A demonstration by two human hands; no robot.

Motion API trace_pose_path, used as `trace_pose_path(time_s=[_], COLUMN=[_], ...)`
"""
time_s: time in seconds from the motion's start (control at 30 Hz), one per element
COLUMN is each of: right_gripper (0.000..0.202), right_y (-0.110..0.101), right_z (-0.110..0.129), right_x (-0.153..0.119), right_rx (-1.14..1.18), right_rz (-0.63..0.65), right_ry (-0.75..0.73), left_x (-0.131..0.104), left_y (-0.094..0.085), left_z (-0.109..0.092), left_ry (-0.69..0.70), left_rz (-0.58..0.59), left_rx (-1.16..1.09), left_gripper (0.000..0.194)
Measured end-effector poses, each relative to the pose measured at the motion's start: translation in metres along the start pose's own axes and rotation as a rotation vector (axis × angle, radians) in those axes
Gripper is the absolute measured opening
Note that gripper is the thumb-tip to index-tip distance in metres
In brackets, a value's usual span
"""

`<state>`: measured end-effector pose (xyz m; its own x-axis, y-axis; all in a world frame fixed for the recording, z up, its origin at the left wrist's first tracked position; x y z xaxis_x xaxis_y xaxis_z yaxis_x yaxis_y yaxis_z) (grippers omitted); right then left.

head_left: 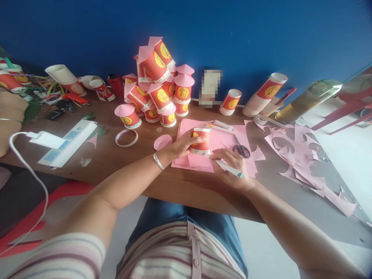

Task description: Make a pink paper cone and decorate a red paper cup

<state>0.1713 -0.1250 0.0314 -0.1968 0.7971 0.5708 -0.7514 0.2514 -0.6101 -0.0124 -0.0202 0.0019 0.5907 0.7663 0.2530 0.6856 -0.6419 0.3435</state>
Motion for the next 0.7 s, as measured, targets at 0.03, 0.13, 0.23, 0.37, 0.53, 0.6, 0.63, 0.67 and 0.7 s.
trace_pose_path(time_s=[0.03,0.13,0.23,0.37,0.53,0.6,0.63,0.67,0.7], right_gripper=[0.014,0.013,0.012,0.013,0.012,0.012,0.012,0.012,0.012], right_y=[0.0004,0.0017,0.0029,0.0045,0.0055,0.0053,0.0051,0.005,0.0049], right_z=[-0.0007,-0.0031,-0.005,-0.0073,-0.0083,-0.0075,-0.007,-0.0065,-0.0061], right_x=[-0.0003,-0.0015,-0.0028,-0.0046,-0.0049,-0.0042,-0.0038,-0.0034,-0.0032], right_rx=[-0.003,-0.018,-0.024,-0.021,-0.017,-0.01,-0.006,-0.001,0.002], right_rz=[-0.009,-0.015,-0.003,0.005,0.011,0.012,0.012,0.013,0.015], right_ry=[-0.001,0.001,0.007,0.016,0.03,0.032,0.032,0.032,0.033], left_x=[-0.0001,-0.0003,-0.0003,0.0002,0.0007,0.001,0.0011,0.0012,0.0014], left_y=[0.0004,0.0011,0.001,0.0008,0.0028,0.0036,0.0039,0.0041,0.0043], left_z=[-0.001,-0.0029,-0.0017,0.0004,-0.0034,-0.0053,-0.0058,-0.006,-0.0058], left_ry=[0.004,0.007,0.008,0.012,0.025,0.025,0.026,0.027,0.028], left_rz=[0.006,0.002,-0.009,-0.009,0.016,0.017,0.023,0.028,0.028], left_rx=[0.007,0.022,0.014,0.01,0.004,0.002,0.004,0.005,0.006], left_gripper=[0.039,0.039,0.041,0.039,0.036,0.036,0.037,0.037,0.038])
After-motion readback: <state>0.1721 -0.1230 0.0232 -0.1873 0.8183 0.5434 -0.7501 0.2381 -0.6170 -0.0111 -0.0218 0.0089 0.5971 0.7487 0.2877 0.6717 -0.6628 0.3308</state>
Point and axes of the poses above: each hand's wrist, its own x-axis towards the middle knuckle, its own y-axis out of the palm, z = x × y, the point moved 1 cm from there along x, towards the middle knuckle, and after that the axes turned 13 degrees about y, right-handed, at the moved point
